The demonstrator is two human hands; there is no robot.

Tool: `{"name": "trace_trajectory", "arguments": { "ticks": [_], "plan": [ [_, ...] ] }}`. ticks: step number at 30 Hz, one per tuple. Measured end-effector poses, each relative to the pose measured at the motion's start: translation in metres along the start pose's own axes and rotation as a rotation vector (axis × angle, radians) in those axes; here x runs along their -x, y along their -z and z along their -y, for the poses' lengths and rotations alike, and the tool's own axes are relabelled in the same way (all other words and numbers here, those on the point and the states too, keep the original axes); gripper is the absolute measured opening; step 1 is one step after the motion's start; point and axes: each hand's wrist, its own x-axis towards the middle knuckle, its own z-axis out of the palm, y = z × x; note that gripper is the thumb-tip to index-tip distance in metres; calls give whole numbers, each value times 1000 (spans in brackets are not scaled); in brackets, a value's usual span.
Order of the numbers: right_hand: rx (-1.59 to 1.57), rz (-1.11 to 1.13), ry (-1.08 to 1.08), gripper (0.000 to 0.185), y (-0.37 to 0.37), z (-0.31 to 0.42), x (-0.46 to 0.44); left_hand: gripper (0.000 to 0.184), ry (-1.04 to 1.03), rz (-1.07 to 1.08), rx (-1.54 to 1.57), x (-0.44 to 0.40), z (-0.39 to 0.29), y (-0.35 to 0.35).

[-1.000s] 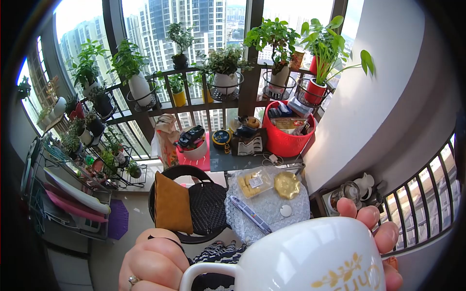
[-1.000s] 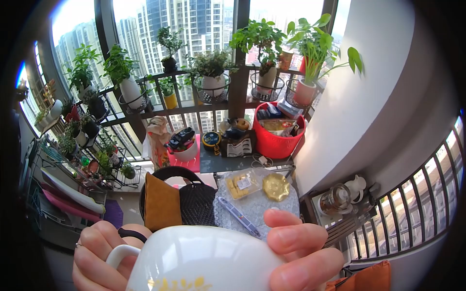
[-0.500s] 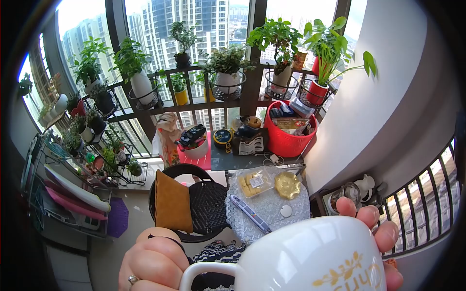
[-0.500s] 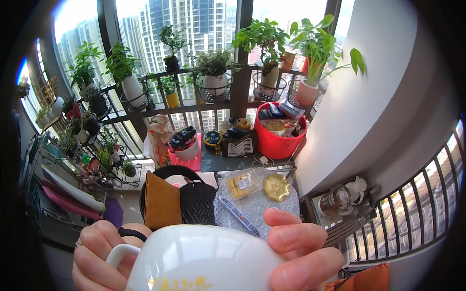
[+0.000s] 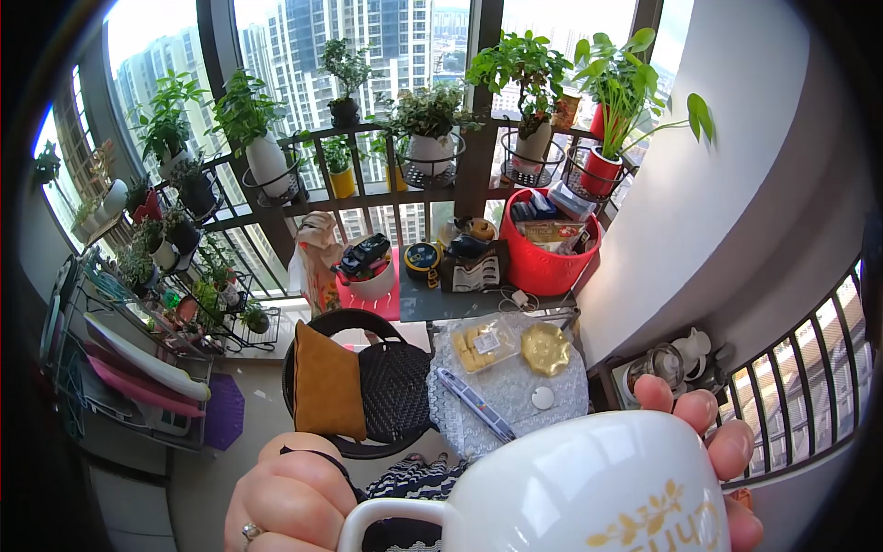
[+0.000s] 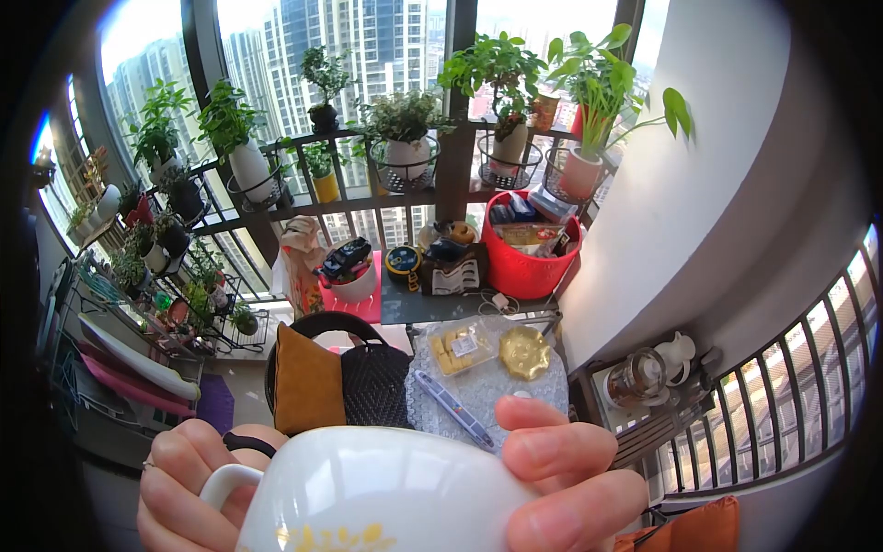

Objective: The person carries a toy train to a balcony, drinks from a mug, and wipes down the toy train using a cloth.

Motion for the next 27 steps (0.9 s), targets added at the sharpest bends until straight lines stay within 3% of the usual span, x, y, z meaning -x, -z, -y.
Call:
{"name": "trace_trajectory", "arguments": {
  "ticks": [13, 15, 27],
  "plan": [
    [-46, 42, 10, 25, 0, 5, 2, 20, 16, 103, -157, -4, 0, 2],
    [-59, 47, 10, 25, 0, 6, 1, 18, -45, -45, -175, -8, -2, -4],
    [-173, 92, 11, 26, 0, 12, 4, 10, -125, -101, -334, 0, 13, -7]
  ]
}}
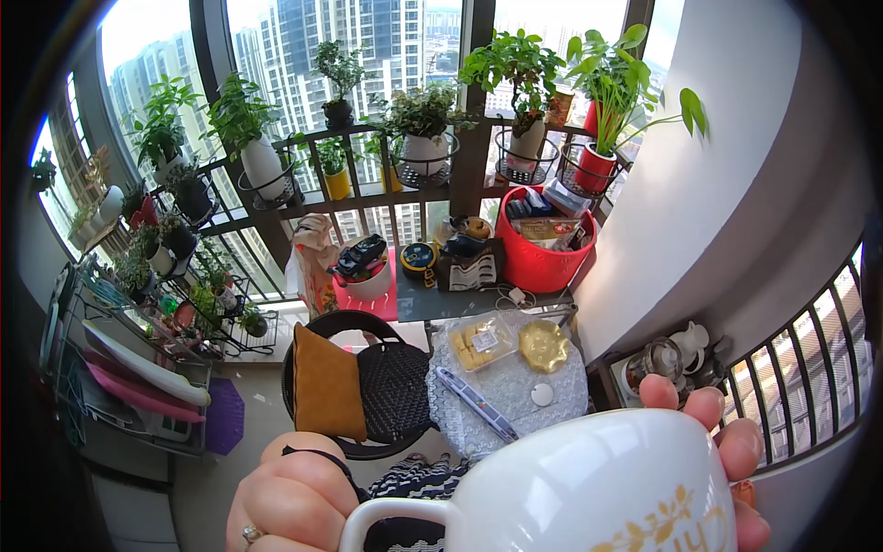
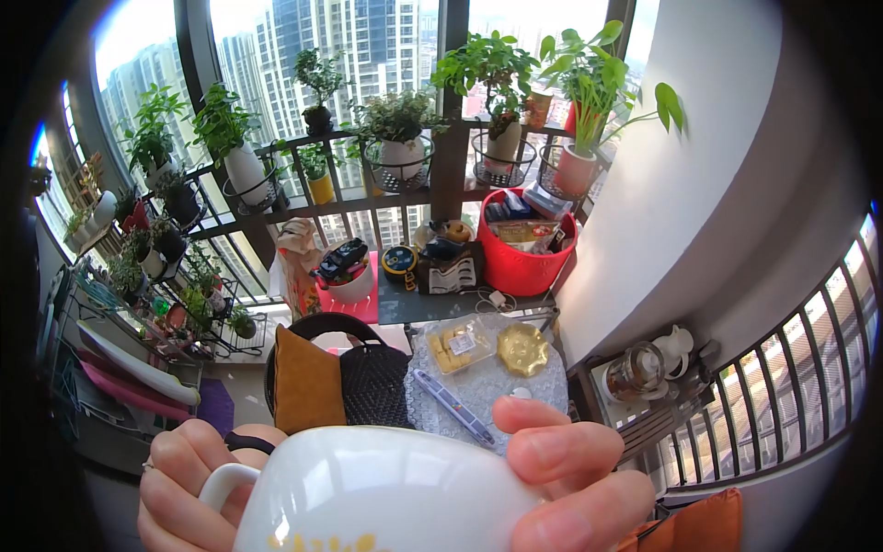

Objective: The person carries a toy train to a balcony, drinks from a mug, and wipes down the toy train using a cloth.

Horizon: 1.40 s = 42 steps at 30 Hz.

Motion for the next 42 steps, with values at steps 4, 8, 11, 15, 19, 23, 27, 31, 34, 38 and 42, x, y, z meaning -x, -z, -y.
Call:
{"name": "trace_trajectory", "arguments": {
  "ticks": [4, 8, 11, 15, 19, 23, 27, 31, 34, 38, 42],
  "plan": [
    [-61, 19, -9, 27, -3, 1, 0, 11, -1, 26, 9, 0, 0, 3],
    [-87, 27, -9, 27, -4, 2, 1, 12, -5, 49, 13, -2, 0, 4],
    [-102, 36, -11, 27, -4, 3, 2, 12, -6, 65, 17, -2, 0, 6],
    [-119, 44, -15, 28, -4, 5, 1, 13, -3, 94, 15, -4, 1, 8],
    [-132, 52, -14, 28, -4, 5, 0, 14, -12, 120, 9, -5, 2, 11],
    [-146, 58, -12, 28, -4, 5, -1, 15, -22, 158, -2, -7, 4, 14],
    [-162, 63, -7, 29, -3, 5, -2, 16, -43, 201, -22, -8, 6, 19],
    [-179, 67, -8, 29, -4, 6, -3, 17, -72, 264, -48, -12, 8, 24],
    [-179, 64, -8, 29, -3, 7, -4, 18, -107, 321, -76, -16, 10, 29],
    [-185, 74, -25, 30, -1, 13, -6, 19, -197, 431, -143, -21, 11, 34],
    [-248, 71, -139, 27, -2, 21, -4, 22, -73, 312, -25, -10, 10, 21]
  ]
}}
